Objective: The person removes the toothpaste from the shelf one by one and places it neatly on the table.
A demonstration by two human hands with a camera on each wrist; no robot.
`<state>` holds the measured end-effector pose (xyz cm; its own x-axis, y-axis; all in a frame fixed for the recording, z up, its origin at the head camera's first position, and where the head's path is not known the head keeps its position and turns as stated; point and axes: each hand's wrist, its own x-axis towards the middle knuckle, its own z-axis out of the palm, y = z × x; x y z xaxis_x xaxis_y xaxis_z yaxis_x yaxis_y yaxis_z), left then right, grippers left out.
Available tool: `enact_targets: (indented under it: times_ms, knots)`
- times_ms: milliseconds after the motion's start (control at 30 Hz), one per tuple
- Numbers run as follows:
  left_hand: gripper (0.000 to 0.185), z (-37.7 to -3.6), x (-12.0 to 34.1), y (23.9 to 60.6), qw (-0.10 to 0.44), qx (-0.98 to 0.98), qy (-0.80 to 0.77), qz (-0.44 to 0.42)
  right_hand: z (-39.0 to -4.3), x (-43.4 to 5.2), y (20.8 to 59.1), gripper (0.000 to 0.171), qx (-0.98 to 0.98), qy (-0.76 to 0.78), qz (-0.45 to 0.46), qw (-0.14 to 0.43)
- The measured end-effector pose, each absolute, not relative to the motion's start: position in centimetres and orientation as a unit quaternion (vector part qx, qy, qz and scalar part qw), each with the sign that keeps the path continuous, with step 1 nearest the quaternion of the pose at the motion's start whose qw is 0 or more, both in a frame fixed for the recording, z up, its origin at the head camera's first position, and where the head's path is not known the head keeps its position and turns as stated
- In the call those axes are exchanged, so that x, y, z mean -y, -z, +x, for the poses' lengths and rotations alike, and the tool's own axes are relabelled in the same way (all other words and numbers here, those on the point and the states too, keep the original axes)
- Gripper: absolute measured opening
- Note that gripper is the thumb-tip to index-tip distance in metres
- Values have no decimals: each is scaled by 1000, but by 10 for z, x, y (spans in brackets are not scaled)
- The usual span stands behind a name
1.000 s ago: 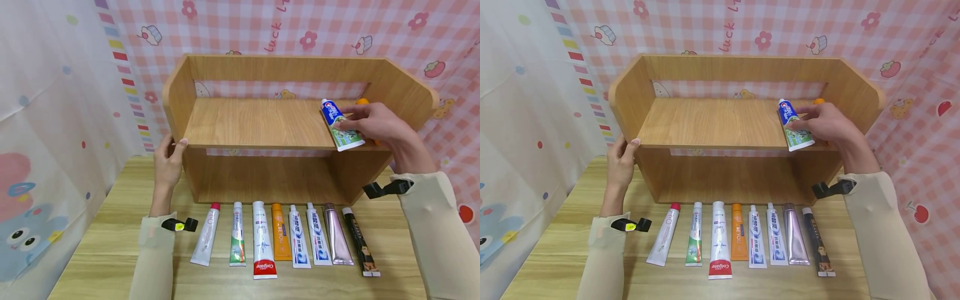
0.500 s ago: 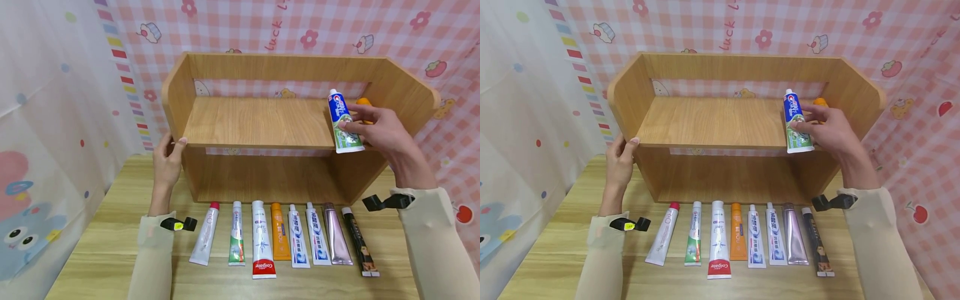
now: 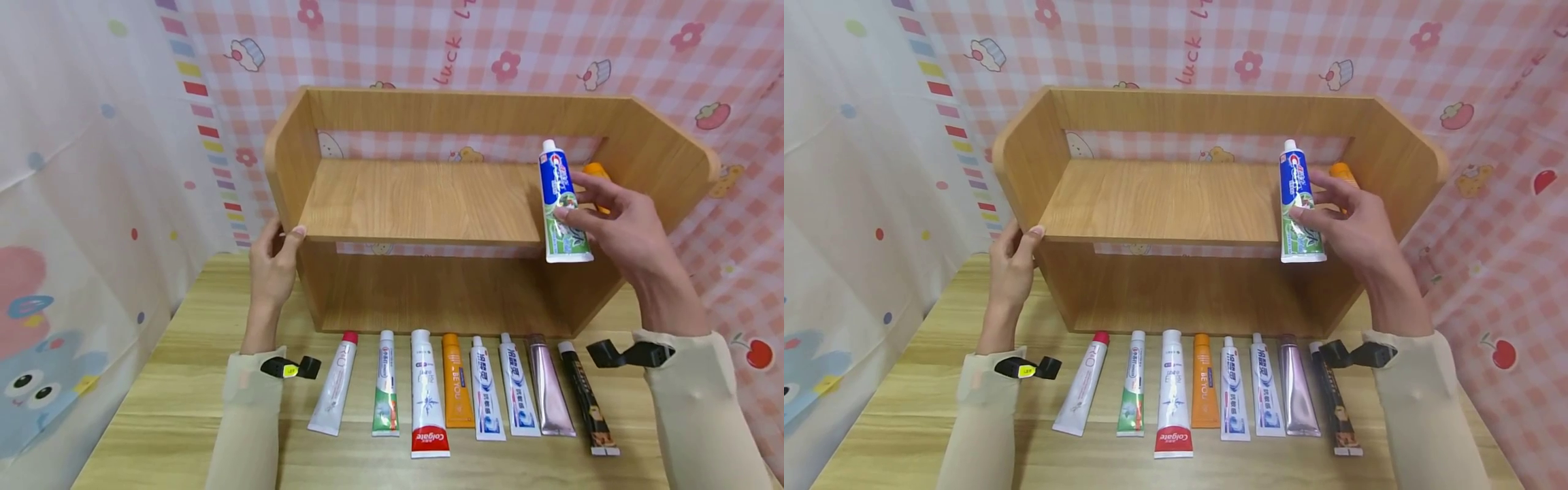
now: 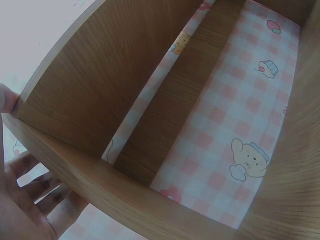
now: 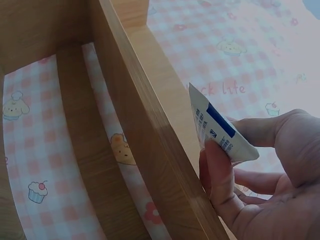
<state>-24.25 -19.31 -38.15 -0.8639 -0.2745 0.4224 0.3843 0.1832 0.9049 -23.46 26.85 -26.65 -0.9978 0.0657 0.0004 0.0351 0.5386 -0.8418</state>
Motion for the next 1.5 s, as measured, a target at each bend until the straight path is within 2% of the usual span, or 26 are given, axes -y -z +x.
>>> enact_targets:
  times_ms: [667,900,1200,1500]
  knots:
    - [42,-244,192,383,256,722,642,-46,-200,-265,294,68,795,-600,37,83]
    - [39,-243,193,383,264,719,642,-37,-195,-262,304,65,786,-607,73,89]
    - [39,-244,195,383,264,718,643,-35,-185,-262,321,66,838,-521,103,126]
    - [39,-245,193,382,267,716,643,-41,-173,-261,342,64,777,-595,157,132]
